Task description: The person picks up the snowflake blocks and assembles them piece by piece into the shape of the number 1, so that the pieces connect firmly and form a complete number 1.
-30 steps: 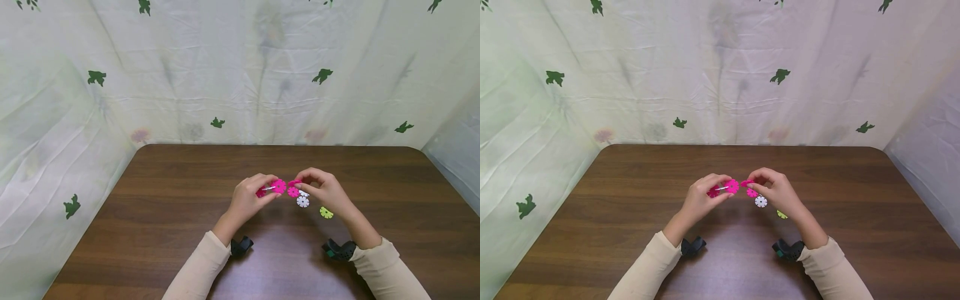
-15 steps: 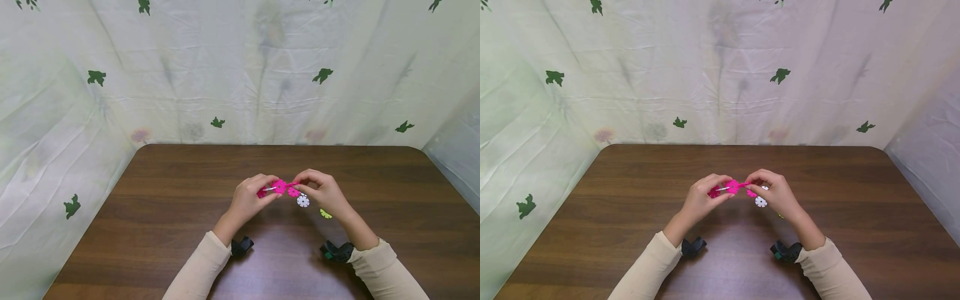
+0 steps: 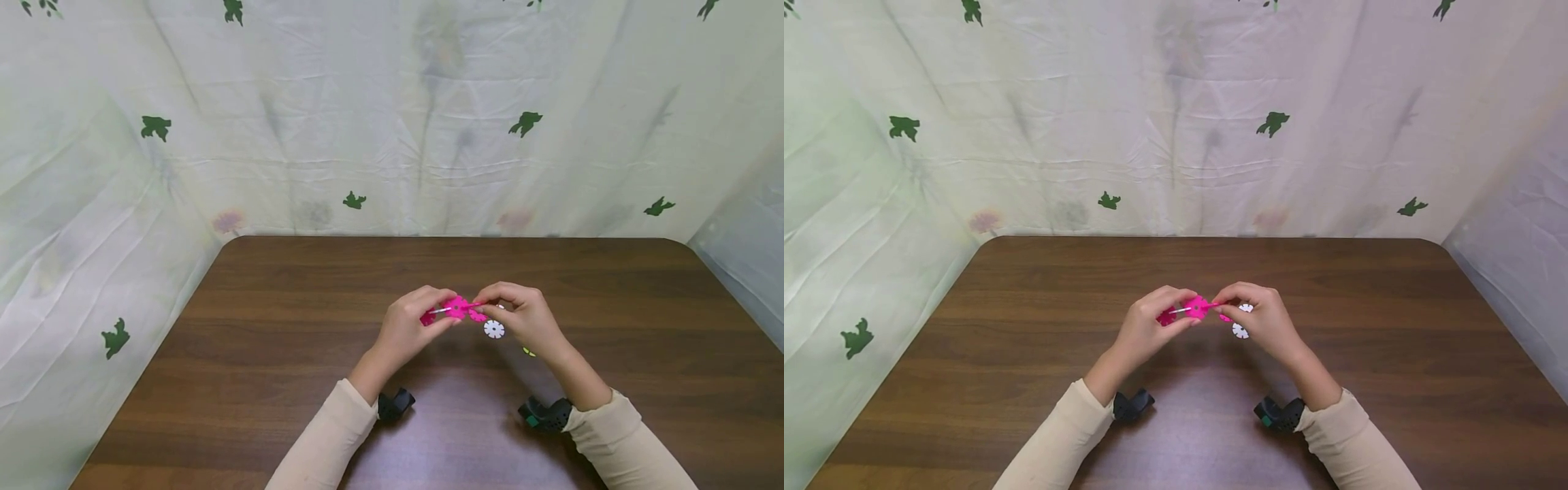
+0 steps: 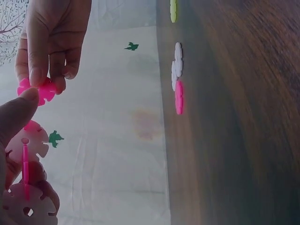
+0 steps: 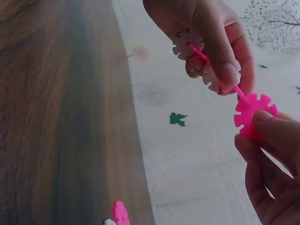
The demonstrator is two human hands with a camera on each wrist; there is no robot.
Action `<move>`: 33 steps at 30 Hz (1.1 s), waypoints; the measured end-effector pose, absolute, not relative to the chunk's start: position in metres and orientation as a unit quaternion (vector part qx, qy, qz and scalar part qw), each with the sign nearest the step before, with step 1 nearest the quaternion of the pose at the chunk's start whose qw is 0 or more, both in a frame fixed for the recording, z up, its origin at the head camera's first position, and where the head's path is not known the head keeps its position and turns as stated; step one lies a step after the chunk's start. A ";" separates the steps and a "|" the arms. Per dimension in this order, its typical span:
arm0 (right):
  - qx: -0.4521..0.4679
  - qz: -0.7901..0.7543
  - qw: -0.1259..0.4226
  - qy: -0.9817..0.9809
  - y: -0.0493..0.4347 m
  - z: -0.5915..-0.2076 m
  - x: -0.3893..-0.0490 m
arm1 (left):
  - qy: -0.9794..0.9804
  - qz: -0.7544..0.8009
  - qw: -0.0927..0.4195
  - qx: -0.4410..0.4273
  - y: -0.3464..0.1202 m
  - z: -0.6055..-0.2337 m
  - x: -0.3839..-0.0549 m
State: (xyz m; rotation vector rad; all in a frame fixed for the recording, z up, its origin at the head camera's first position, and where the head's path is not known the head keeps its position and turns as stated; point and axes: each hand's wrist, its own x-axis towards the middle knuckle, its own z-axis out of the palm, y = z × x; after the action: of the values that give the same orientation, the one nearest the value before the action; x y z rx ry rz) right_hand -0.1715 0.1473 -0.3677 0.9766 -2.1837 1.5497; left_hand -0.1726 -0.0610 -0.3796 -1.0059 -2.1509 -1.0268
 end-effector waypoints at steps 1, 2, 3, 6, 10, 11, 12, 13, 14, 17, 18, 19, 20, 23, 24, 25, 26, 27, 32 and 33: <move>0.338 0.538 0.143 -0.759 0.147 -0.368 -0.172 | -0.798 -0.384 0.272 -0.375 -0.061 -0.380 -0.173; 0.338 0.538 0.142 -0.759 0.147 -0.367 -0.171 | -0.798 -0.387 0.270 -0.376 -0.061 -0.380 -0.173; 0.338 0.539 0.139 -0.759 0.146 -0.365 -0.170 | -0.798 -0.387 0.269 -0.376 -0.062 -0.380 -0.174; 0.337 0.535 0.133 -0.763 0.143 -0.355 -0.164 | -0.804 -0.380 0.267 -0.372 -0.063 -0.380 -0.175; 0.318 0.529 0.121 -0.777 0.140 -0.344 -0.157 | -0.817 -0.356 0.270 -0.364 -0.065 -0.380 -0.176; 0.312 0.529 0.117 -0.781 0.139 -0.343 -0.156 | -0.819 -0.352 0.271 -0.362 -0.065 -0.380 -0.176; 0.306 0.529 0.113 -0.783 0.139 -0.342 -0.156 | -0.821 -0.349 0.271 -0.362 -0.065 -0.380 -0.176; 0.300 0.531 0.108 -0.785 0.138 -0.341 -0.155 | -0.822 -0.348 0.270 -0.361 -0.065 -0.379 -0.175; 0.293 0.534 0.103 -0.787 0.138 -0.341 -0.155 | -0.823 -0.347 0.269 -0.360 -0.065 -0.379 -0.175; 0.271 0.543 0.086 -0.790 0.137 -0.342 -0.155 | -0.825 -0.345 0.266 -0.360 -0.066 -0.379 -0.175; 0.265 0.548 0.079 -0.790 0.136 -0.343 -0.155 | -0.825 -0.344 0.266 -0.360 -0.066 -0.379 -0.175; 0.259 0.550 0.074 -0.790 0.136 -0.343 -0.155 | -0.826 -0.342 0.267 -0.361 -0.065 -0.379 -0.175; 0.254 0.553 0.069 -0.790 0.136 -0.343 -0.155 | -0.826 -0.338 0.268 -0.362 -0.065 -0.379 -0.174; 0.245 0.562 0.058 -0.788 0.136 -0.345 -0.156 | -0.829 -0.325 0.271 -0.367 -0.064 -0.379 -0.174; 0.244 0.567 0.056 -0.785 0.136 -0.346 -0.156 | -0.830 -0.320 0.271 -0.367 -0.064 -0.379 -0.174; 0.243 0.572 0.053 -0.781 0.136 -0.348 -0.157 | -0.831 -0.317 0.272 -0.368 -0.064 -0.379 -0.173; 0.241 0.581 0.049 -0.776 0.137 -0.350 -0.158 | -0.832 -0.315 0.271 -0.368 -0.063 -0.378 -0.173; 0.239 0.590 0.043 -0.770 0.137 -0.353 -0.159 | -0.832 -0.315 0.270 -0.368 -0.063 -0.378 -0.173; 0.229 0.635 0.010 -0.738 0.137 -0.369 -0.167 | -0.829 -0.318 0.269 -0.373 -0.062 -0.377 -0.171; 0.229 0.639 0.007 -0.734 0.136 -0.371 -0.167 | -0.829 -0.316 0.270 -0.374 -0.061 -0.377 -0.170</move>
State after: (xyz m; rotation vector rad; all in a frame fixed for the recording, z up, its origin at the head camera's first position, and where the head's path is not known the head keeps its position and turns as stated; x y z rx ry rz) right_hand -0.1674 0.1363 -0.3709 0.7149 -2.2963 1.9995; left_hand -0.1704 -0.0614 -0.3766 -1.0071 -2.2348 -0.8517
